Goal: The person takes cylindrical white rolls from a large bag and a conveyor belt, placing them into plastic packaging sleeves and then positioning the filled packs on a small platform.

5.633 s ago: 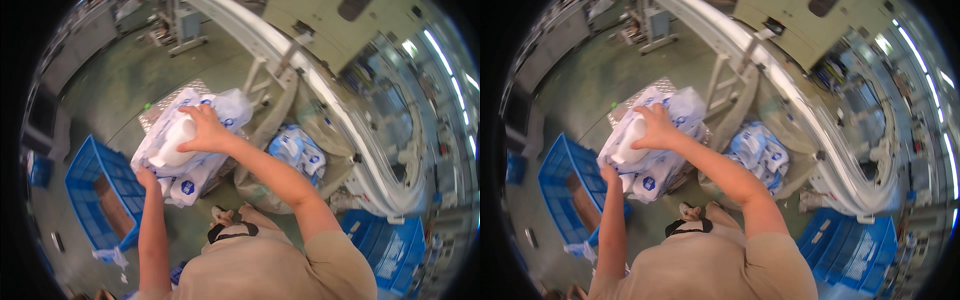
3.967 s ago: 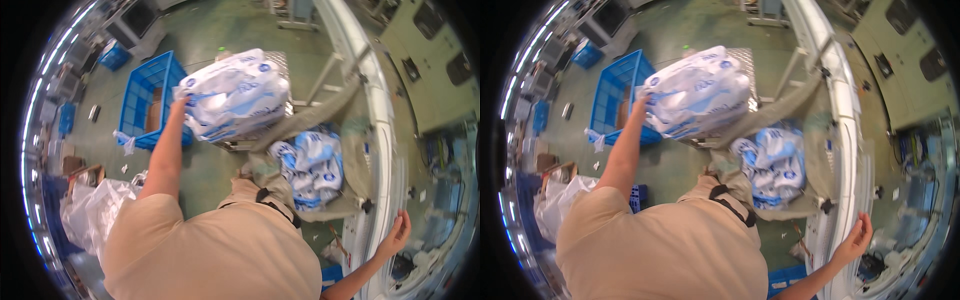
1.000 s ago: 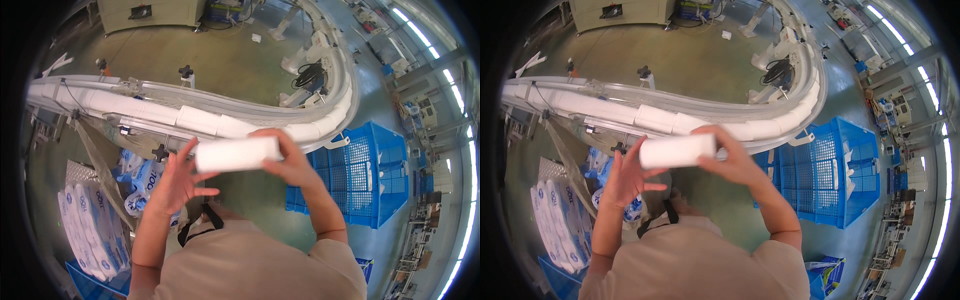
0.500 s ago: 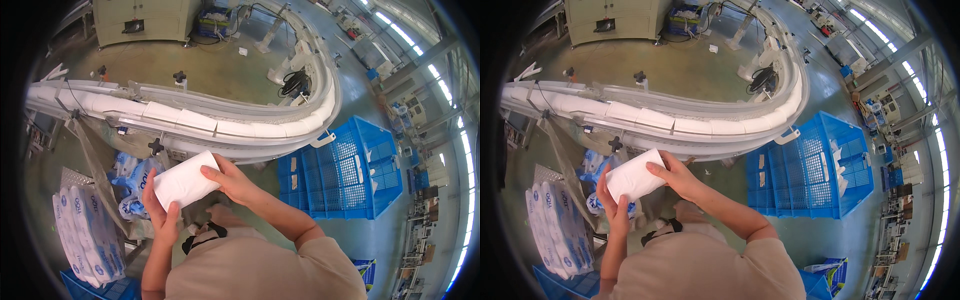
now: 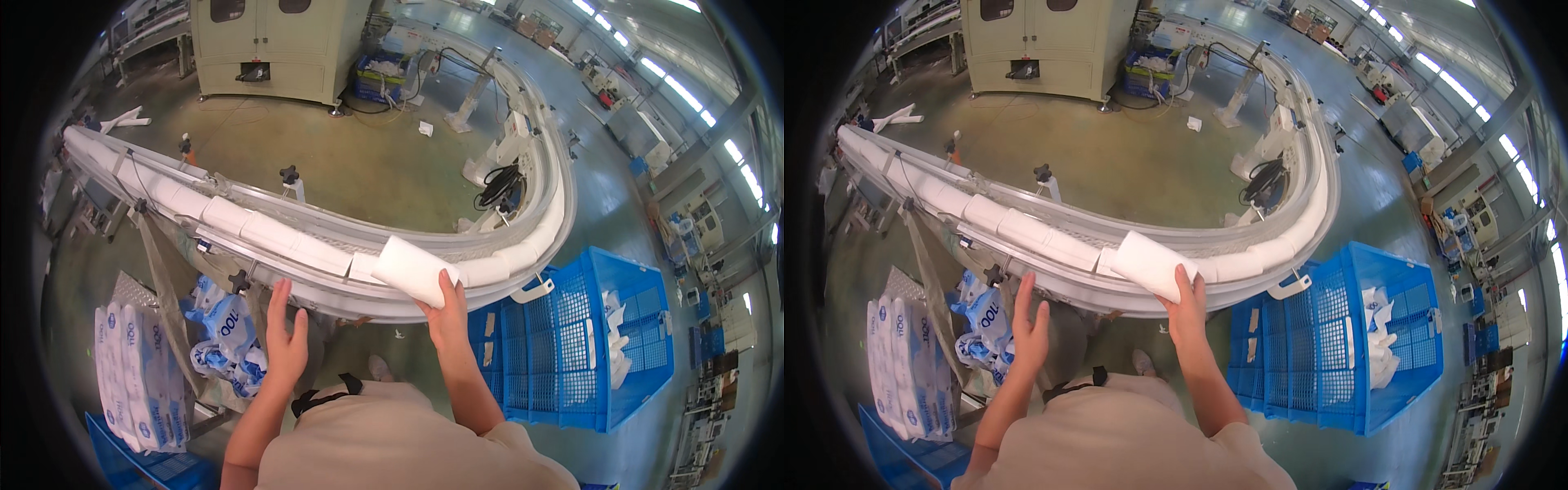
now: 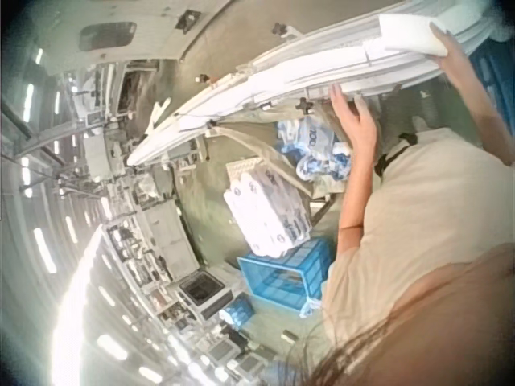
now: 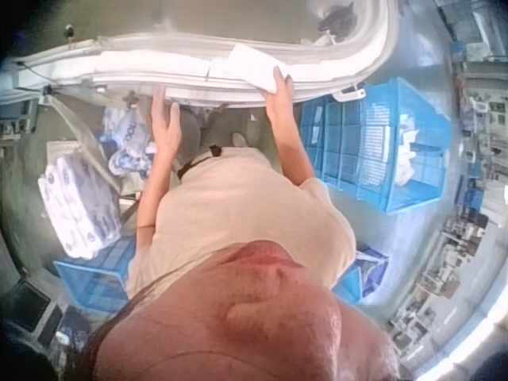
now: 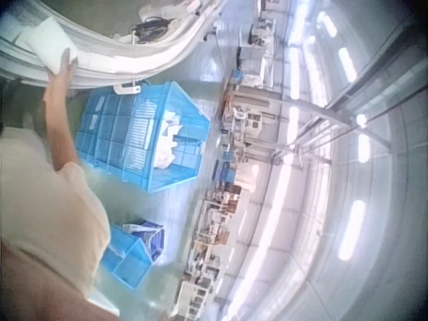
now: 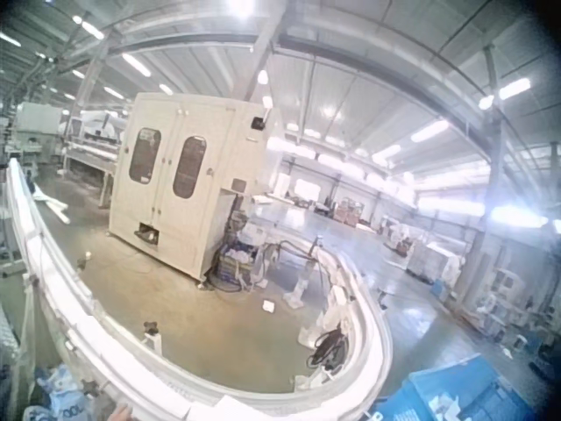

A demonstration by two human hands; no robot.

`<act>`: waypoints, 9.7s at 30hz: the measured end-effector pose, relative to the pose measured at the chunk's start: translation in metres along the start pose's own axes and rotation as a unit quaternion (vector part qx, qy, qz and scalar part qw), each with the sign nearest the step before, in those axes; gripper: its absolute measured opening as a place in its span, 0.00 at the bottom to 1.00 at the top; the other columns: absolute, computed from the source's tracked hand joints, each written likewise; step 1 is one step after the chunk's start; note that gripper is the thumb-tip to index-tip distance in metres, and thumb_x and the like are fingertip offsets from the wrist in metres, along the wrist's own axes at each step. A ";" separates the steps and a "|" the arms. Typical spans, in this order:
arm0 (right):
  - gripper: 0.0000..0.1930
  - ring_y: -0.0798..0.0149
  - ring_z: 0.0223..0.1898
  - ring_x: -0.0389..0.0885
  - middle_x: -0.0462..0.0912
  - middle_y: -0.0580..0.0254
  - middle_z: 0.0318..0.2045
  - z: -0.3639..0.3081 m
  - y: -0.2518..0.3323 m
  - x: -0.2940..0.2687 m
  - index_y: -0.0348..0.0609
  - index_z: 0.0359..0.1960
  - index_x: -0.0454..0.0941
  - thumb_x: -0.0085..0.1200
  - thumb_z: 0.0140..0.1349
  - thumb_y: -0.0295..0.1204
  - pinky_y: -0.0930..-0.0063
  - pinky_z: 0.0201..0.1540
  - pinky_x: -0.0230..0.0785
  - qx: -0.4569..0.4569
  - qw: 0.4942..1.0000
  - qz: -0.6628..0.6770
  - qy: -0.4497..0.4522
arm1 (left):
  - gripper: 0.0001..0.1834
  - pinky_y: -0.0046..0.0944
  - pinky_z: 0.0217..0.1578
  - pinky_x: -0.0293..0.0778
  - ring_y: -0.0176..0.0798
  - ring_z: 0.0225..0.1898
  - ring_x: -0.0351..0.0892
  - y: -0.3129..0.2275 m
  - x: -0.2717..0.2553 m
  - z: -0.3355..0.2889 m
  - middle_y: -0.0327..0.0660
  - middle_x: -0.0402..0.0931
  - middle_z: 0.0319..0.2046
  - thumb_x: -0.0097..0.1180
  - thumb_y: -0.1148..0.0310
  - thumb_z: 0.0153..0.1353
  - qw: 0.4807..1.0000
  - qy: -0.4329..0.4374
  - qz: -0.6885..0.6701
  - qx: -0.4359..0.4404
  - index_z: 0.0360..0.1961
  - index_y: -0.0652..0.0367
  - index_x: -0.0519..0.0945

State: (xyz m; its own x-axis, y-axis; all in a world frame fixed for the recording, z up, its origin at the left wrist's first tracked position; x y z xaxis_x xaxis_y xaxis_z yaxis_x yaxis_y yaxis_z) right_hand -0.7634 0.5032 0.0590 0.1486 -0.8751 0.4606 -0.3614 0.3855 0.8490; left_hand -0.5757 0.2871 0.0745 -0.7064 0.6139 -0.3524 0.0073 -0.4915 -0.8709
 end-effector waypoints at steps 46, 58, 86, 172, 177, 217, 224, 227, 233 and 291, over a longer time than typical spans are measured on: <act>0.31 0.50 0.47 0.72 0.68 0.37 0.50 0.131 -0.029 0.003 0.30 0.57 0.57 0.56 0.50 0.14 0.54 0.49 0.70 -0.181 0.961 -0.070 0.195 | 0.09 0.40 0.36 0.75 0.45 0.35 0.80 0.280 -0.093 -0.560 0.46 0.80 0.32 0.58 0.69 0.47 0.603 -0.165 0.150 -0.766 0.32 0.55 0.83; 0.27 0.58 0.52 0.66 0.68 0.55 0.52 0.072 -0.013 0.028 0.42 0.56 0.63 0.51 0.59 0.44 0.62 0.47 0.64 -0.057 0.995 -0.002 0.078 | 0.13 0.41 0.35 0.74 0.44 0.34 0.79 0.284 0.012 -0.352 0.44 0.80 0.30 0.64 0.63 0.38 0.785 0.189 0.145 -0.572 0.29 0.50 0.83; 0.23 0.57 0.49 0.72 0.71 0.54 0.47 0.067 -0.011 0.035 0.38 0.50 0.63 0.52 0.59 0.40 0.57 0.48 0.69 -0.074 0.993 0.063 0.069 | 0.12 0.48 0.27 0.72 0.49 0.30 0.80 0.378 -0.002 -0.391 0.47 0.79 0.28 0.52 0.60 0.46 0.725 0.536 0.424 -0.081 0.26 0.56 0.80; 0.36 0.57 0.42 0.76 0.76 0.49 0.41 0.507 0.434 -0.382 0.34 0.46 0.71 0.67 0.40 0.48 0.67 0.46 0.67 -0.275 0.697 -0.644 -0.156 | 0.24 0.37 0.59 0.56 0.43 0.60 0.61 0.099 0.043 0.093 0.48 0.61 0.59 0.43 0.65 0.64 0.920 -0.221 0.277 -0.169 0.60 0.60 0.63; 0.32 0.61 0.48 0.74 0.76 0.51 0.45 0.516 0.387 -0.389 0.38 0.50 0.71 0.64 0.46 0.44 0.68 0.51 0.64 -0.129 0.784 -0.607 -0.012 | 0.24 0.37 0.59 0.56 0.42 0.60 0.61 0.097 0.048 0.097 0.47 0.62 0.59 0.43 0.65 0.64 0.921 -0.223 0.267 -0.174 0.60 0.61 0.63; 0.21 0.55 0.48 0.72 0.74 0.51 0.45 -0.334 -0.319 0.271 0.38 0.52 0.68 0.50 0.53 0.21 0.69 0.52 0.62 -0.282 0.367 -0.283 0.840 | 0.22 0.40 0.40 0.70 0.37 0.41 0.72 0.096 -0.033 -0.675 0.38 0.73 0.41 0.48 0.62 0.56 0.436 -0.675 -0.197 -0.561 0.53 0.56 0.68; 0.18 0.47 0.48 0.69 0.74 0.47 0.44 -0.302 -0.450 0.408 0.41 0.49 0.71 0.51 0.55 0.31 0.61 0.52 0.61 -0.381 0.429 -0.318 0.755 | 0.24 0.42 0.36 0.70 0.35 0.43 0.68 0.107 -0.113 -0.675 0.36 0.68 0.47 0.48 0.61 0.57 0.373 -0.707 -0.236 -0.553 0.56 0.53 0.64; 0.18 0.46 0.48 0.69 0.74 0.47 0.44 -0.323 -0.501 0.460 0.42 0.48 0.71 0.52 0.56 0.32 0.61 0.51 0.61 -0.408 0.380 -0.348 0.753 | 0.29 0.47 0.37 0.73 0.42 0.49 0.68 0.143 -0.172 -0.653 0.42 0.66 0.51 0.48 0.58 0.58 0.397 -0.698 -0.197 -0.563 0.59 0.54 0.60; 0.24 0.47 0.54 0.63 0.67 0.47 0.52 -0.350 -0.566 0.529 0.49 0.53 0.69 0.55 0.53 0.39 0.56 0.55 0.58 -0.418 0.322 -0.377 0.762 | 0.44 0.49 0.35 0.76 0.53 0.51 0.68 0.226 -0.360 -0.508 0.52 0.60 0.57 0.53 0.46 0.53 0.514 -0.641 -0.149 -0.549 0.65 0.53 0.49; 0.18 0.57 0.40 0.73 0.72 0.58 0.38 -0.324 -0.614 0.609 0.45 0.41 0.73 0.49 0.45 0.21 0.64 0.37 0.69 -0.478 0.080 -0.300 0.822 | 0.21 0.41 0.39 0.62 0.41 0.40 0.73 0.349 -0.516 -0.218 0.41 0.75 0.32 0.59 0.69 0.41 0.709 -0.120 0.421 -0.553 0.39 0.57 0.68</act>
State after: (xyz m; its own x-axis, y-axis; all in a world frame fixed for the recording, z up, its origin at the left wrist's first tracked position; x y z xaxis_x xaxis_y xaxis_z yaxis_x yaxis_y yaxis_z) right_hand -0.1522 -0.1716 -0.0979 0.0789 0.0981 -0.9920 0.2832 0.9519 0.1166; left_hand -0.0546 -0.0670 -0.1222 -0.2217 0.2034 -0.9537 0.9544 0.2459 -0.1694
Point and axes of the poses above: each hand's wrist, its own z-axis towards the middle knuckle, its own x-axis out of the palm, y = z × x, the point moved 7 cm from there along z, towards the middle knuckle
